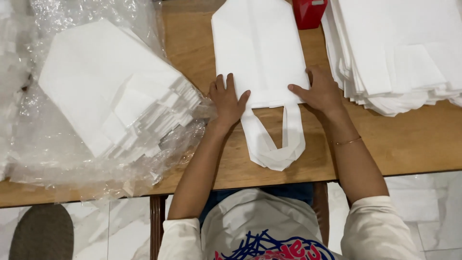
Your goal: The person repeatedly folds white plastic shopping bags by hand on a wooden table. They pick up a bag, fold it in half, then fold it again to create a compact stack, and place it on a growing pile. The process is repeated continuously throughout the clip.
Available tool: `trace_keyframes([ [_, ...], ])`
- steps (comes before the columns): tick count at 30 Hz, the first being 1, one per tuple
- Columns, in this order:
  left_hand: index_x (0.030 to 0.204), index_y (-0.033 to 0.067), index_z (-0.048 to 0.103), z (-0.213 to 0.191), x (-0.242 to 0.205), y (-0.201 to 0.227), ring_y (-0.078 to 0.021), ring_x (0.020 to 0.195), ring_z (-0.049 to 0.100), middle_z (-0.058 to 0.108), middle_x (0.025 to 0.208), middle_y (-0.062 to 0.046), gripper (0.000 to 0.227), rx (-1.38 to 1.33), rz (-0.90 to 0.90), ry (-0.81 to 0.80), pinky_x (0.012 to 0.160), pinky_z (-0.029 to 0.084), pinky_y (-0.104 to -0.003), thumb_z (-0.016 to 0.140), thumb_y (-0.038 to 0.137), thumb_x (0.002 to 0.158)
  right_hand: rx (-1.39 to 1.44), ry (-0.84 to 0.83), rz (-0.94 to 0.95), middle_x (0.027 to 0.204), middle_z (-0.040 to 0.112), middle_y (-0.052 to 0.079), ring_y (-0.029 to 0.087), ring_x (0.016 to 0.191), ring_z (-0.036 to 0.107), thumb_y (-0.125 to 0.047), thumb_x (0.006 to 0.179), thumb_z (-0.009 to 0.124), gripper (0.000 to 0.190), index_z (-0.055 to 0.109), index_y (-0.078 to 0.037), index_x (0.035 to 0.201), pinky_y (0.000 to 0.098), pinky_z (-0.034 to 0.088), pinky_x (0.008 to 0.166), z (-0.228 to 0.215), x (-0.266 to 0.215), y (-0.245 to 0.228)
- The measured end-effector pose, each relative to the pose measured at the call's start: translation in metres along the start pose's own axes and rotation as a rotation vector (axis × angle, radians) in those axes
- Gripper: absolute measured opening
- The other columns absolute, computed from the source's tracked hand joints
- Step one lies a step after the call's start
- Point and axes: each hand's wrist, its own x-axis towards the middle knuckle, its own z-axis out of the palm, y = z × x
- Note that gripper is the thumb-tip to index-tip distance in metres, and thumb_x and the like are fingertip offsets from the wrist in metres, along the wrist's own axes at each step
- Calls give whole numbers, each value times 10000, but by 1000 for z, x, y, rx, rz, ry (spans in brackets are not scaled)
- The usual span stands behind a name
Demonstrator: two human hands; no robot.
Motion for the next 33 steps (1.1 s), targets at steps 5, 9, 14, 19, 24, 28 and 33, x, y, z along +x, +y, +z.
trace_keyframes([
  [5,1274,12,305,-9,-4,9,-457,1169,186,268,1243,-251,590,-42,12,-20,954,141,-551,503,382,859,64,34,-25,1134,453,246,405,1048,456,-298,768,648,578,419,30,1185,495,421,787,10,12,18],
  [9,1273,21,308,-19,-8,15,-469,1180,150,246,1264,-238,610,-85,-16,-59,932,120,-576,494,415,847,135,143,-128,1101,447,237,405,1076,428,-211,757,680,488,449,35,1109,513,406,815,17,11,24],
  [14,1265,25,324,-19,-6,15,-455,1182,169,255,1263,-233,595,-126,2,-19,941,128,-563,492,423,855,591,99,-170,882,407,76,210,837,485,-143,812,643,311,452,-21,1025,331,514,575,13,11,28],
  [19,1236,1,343,-48,-8,33,-441,1192,209,252,1263,-263,567,-328,-30,6,973,143,-542,460,420,872,1127,95,-97,796,367,-29,85,716,524,-138,807,641,225,497,-48,955,196,578,530,9,16,32],
  [24,1216,19,372,-63,-6,39,-428,1226,185,190,1300,-254,600,-614,-118,-30,1000,157,-527,438,495,856,1428,78,-58,861,589,45,137,781,647,-127,827,591,183,511,-69,981,222,600,708,12,31,54],
  [28,1158,139,453,-64,-4,43,-170,1272,207,229,1345,-87,571,-667,-282,-20,1015,193,-311,438,517,730,1469,113,28,878,580,-3,87,658,535,-162,752,655,126,596,-138,860,137,495,553,3,19,35],
  [33,1047,175,503,-68,-7,47,-166,1152,390,454,1179,-13,448,-861,-253,152,932,301,-304,585,433,689,1450,116,-80,974,588,43,118,809,582,-184,760,638,191,577,-111,926,174,531,700,0,11,31],
])
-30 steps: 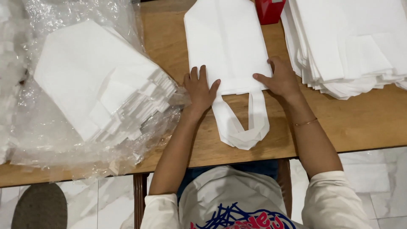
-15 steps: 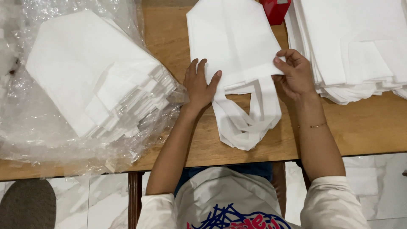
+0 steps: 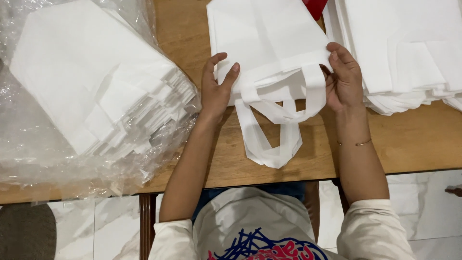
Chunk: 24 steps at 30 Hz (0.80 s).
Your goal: The person repeatedly folds white plastic shopping bags by hand on a wooden table. They pick up a bag, fold it in half, then fold it again to create a compact stack, and place it on a growing pile. The process is repeated continuously throughout the clip.
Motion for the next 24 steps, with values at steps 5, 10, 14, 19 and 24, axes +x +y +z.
trace_keyframes([
  [5,1020,134,507,-1,-4,-1,-159,1088,453,507,1094,-14,345,-88,335,68,921,369,-276,651,270,737,-237,-165,-216,968,548,65,151,760,563,-334,773,608,439,508,-56,1098,244,544,723,2,-10,-2],
  [10,1169,165,406,0,-15,5,-192,1236,324,349,1257,-44,512,-194,555,7,997,386,-301,702,174,751,-734,-345,-700,1151,355,128,194,893,435,-349,831,540,549,368,-25,1239,244,428,607,13,-22,-10],
  [14,1138,240,410,-3,-22,15,-165,1228,352,342,1296,-9,559,141,544,60,596,425,-230,738,311,691,-989,-316,-829,1196,273,137,280,1125,340,-263,700,691,687,346,-39,1251,367,382,892,15,-30,-13],
  [19,1203,221,367,-10,-13,5,-246,1216,378,331,1275,-82,635,265,869,-4,1014,389,-442,768,323,721,-1107,-210,-861,1110,287,118,221,959,369,-311,661,762,731,376,-43,1221,287,365,651,17,-35,-16],
  [24,1280,212,296,-17,-8,-2,-263,1257,337,272,1326,-79,806,402,1020,-79,1058,390,-476,824,396,701,-957,-197,-857,1087,262,110,221,943,392,-260,767,697,562,385,-60,1190,271,492,584,20,-38,-13],
])
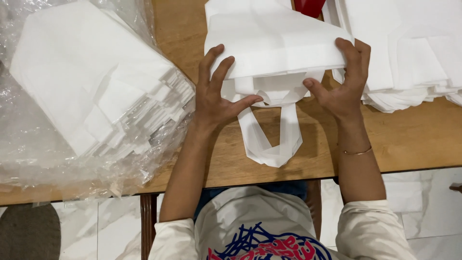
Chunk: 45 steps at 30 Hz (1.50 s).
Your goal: The person repeatedly folds white plastic shopping bags by hand on a wooden table. They pick up a bag, fold it in half, then fold it again to create a compact stack, and place it on a growing pile. The process is repeated continuously throughout the clip.
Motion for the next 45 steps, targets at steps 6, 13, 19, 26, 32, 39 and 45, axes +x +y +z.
trace_keyframes([
  [6,1231,138,358,3,2,-6,-295,1161,426,355,1250,-144,774,143,101,37,967,472,-459,823,430,686,-167,42,-188,1033,340,175,276,916,396,-468,802,494,627,388,29,1169,366,394,740,-3,7,-1],
  [13,1064,58,475,3,6,3,-298,1007,500,440,1101,-164,650,142,93,126,838,513,-426,825,401,638,-391,-139,-143,1389,110,170,439,1253,322,-602,708,642,861,320,-96,1327,547,344,1016,-3,-1,5],
  [19,873,-9,531,2,14,6,-282,854,520,484,942,-164,497,195,90,163,712,512,-372,774,367,657,-524,-127,-429,1024,501,187,334,958,486,-468,823,541,516,541,30,957,429,388,824,0,9,-8],
  [26,885,10,549,9,10,4,-288,889,550,497,949,-144,507,68,-19,228,792,466,-367,826,311,585,-535,-252,-316,1039,557,123,298,936,560,-278,763,687,458,548,-73,1149,384,442,774,16,-10,28],
  [32,933,8,536,10,9,8,-310,914,540,489,985,-163,541,58,3,174,806,472,-398,835,279,573,-627,-233,-311,918,588,46,218,829,595,-97,752,664,339,599,-126,1083,298,471,708,16,-19,51],
  [39,1000,35,546,25,-8,-15,-313,956,534,490,1036,-165,344,116,101,184,778,478,-393,714,129,715,-476,-203,-259,832,606,80,237,757,613,-21,774,634,222,620,-72,990,299,495,641,18,-15,23],
  [45,1339,168,226,34,-2,2,-398,1249,229,134,1357,-244,745,272,204,310,988,311,-511,690,280,768,-75,-6,-61,839,603,136,290,779,594,6,823,607,147,595,-11,969,343,456,613,21,-11,13],
])
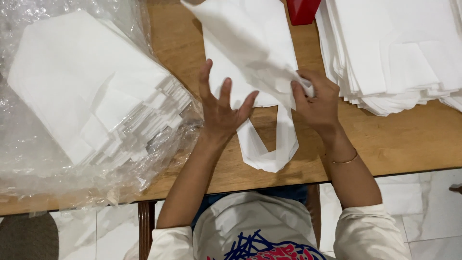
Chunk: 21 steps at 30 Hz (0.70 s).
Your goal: The person repeatedly folds white plastic shopping bags by hand on a wooden table. They pick up a bag, fold it in half, then fold it again to create a compact stack, and place it on a growing pile. The process is repeated continuously throughout the clip.
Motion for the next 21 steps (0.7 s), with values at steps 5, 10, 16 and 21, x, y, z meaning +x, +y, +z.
trace_keyframes([
  [5,1270,211,348,20,-14,25,-345,1190,345,338,1293,-153,577,167,243,-84,960,297,-540,621,309,772,369,70,390,874,552,63,147,789,525,-54,824,619,166,473,-42,904,293,455,652,0,-10,13],
  [10,1252,222,360,22,-22,34,-270,1189,379,441,1240,-80,544,266,255,-306,995,237,-527,628,214,778,797,82,757,771,496,-24,69,688,557,-37,783,590,215,399,-86,868,214,529,579,13,6,-31],
  [16,1149,204,518,17,-30,23,-220,1077,493,557,1110,-31,351,148,48,-400,947,360,-430,601,174,810,1107,25,1028,847,548,20,131,729,579,-314,820,519,261,415,-122,964,299,534,617,13,11,-7],
  [21,1221,167,459,11,-29,19,-329,1153,399,473,1213,-98,635,-127,1,-907,925,370,-508,709,26,655,991,346,1143,878,360,61,152,642,442,-209,814,603,669,112,-131,1261,299,516,558,2,13,31],
])
